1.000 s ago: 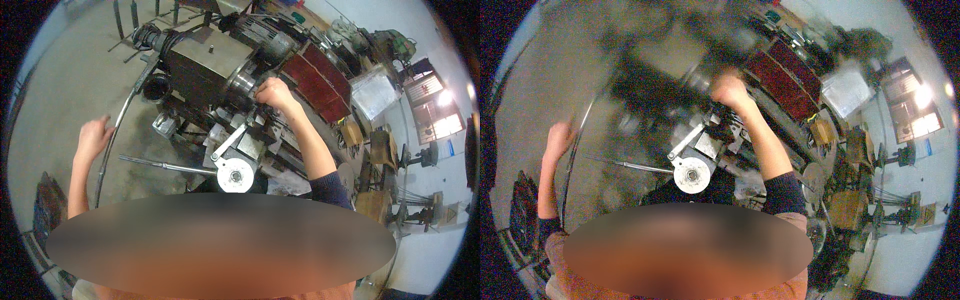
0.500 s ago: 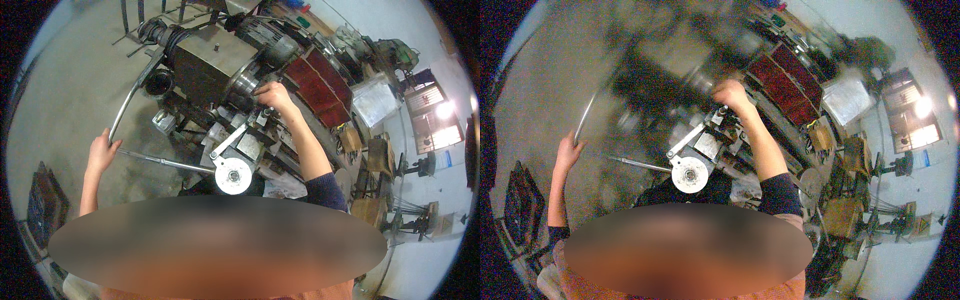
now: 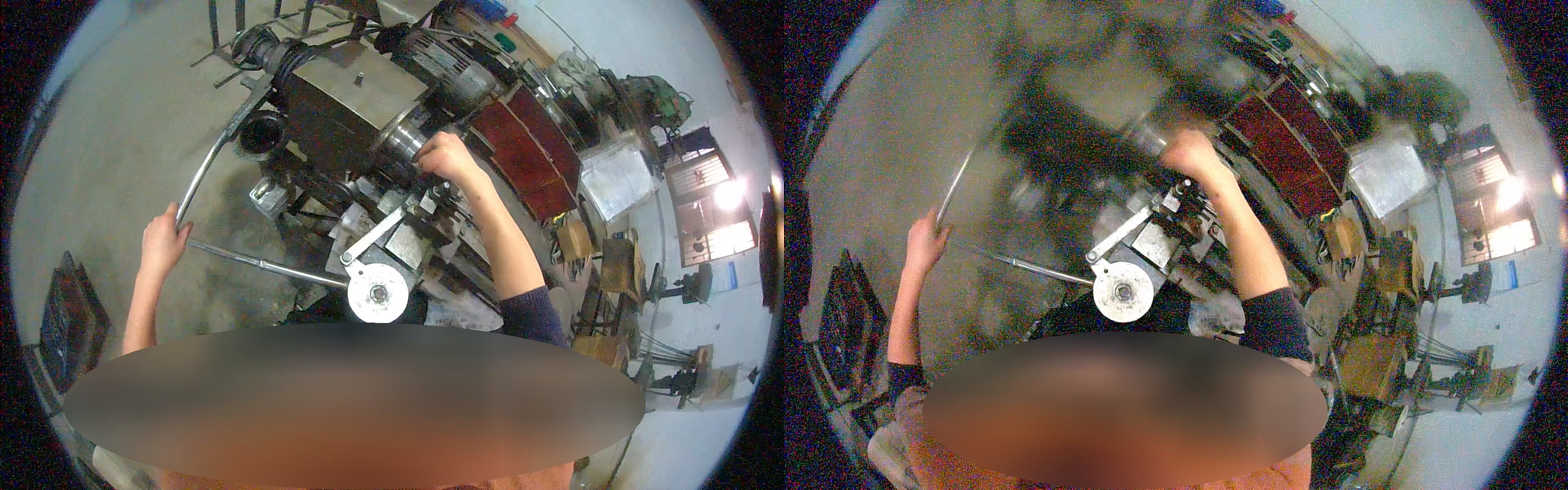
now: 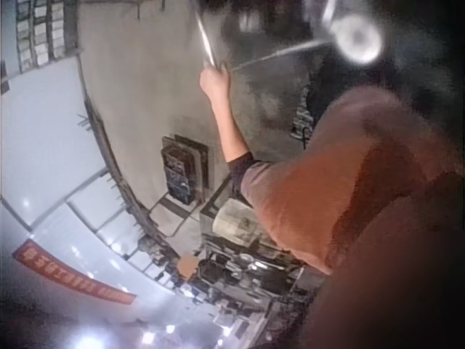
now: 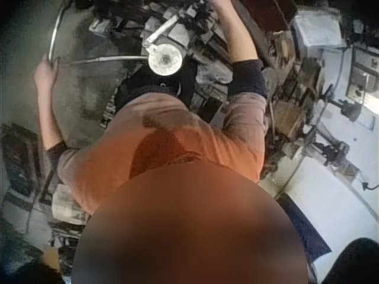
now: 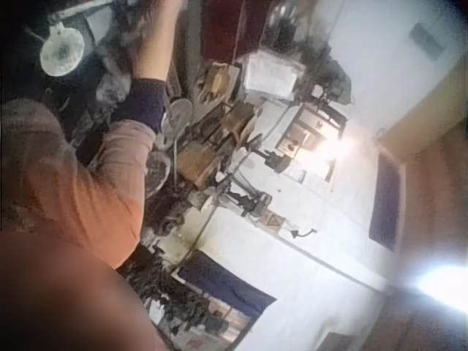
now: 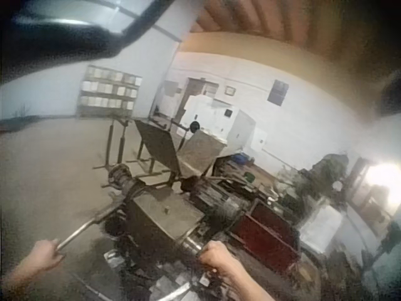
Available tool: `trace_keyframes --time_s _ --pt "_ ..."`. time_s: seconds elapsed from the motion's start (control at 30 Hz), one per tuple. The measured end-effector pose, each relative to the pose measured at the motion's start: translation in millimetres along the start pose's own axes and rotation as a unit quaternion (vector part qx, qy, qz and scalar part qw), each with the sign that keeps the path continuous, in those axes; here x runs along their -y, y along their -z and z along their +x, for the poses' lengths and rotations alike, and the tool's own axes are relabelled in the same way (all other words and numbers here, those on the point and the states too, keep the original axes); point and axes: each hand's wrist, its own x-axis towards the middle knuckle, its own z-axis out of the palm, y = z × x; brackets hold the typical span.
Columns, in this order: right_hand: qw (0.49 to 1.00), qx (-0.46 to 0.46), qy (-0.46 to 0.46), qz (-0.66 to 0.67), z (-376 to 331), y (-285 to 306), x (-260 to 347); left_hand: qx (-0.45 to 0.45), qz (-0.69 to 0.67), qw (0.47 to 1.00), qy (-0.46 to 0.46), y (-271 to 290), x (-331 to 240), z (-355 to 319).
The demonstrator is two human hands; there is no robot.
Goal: The person operates a metal lathe, repeatedly loading small cylindrical metal pieces, adjusting controls, and removing finished parts. They place the processed pieces into a nearby bin and continue the cycle with new pieces.
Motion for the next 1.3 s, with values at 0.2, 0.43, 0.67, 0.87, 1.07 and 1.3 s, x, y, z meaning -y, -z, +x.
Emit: trace_keyframes --time_s 0.2,0.43,0.67,0.87,1.07,1.3 --pt "0.995 0.003 -0.07 0.067 1.5 1.9 4.4 0.017 0.164 0.986 -0.02 -0.8 48.5 29.0" --pt "0.997 -0.059 -0.011 0.051 1.5 1.8 9.9 -0.095 0.273 0.948 -0.136 3.9 178.0 140.3" --pt "0.98 -0.088 -0.11 0.139 -24.4 12.1 13.0 -0.147 0.021 0.988 -0.043 -18.8 111.2 138.1" --pt "0.932 -0.288 -0.136 0.173 -145.5 21.2 -23.3 0.096 -0.194 0.975 -0.051 -156.4 10.9 153.8" --pt "0.884 -0.259 -0.36 0.149 -322.1 3.4 -35.4 0.195 0.048 0.967 -0.155 -239.7 -24.4 142.9" --pt "0.799 -0.244 -0.549 0.034 -477.4 -36.1 -98.2 0.185 0.147 0.955 -0.178 -198.6 -17.7 150.9"
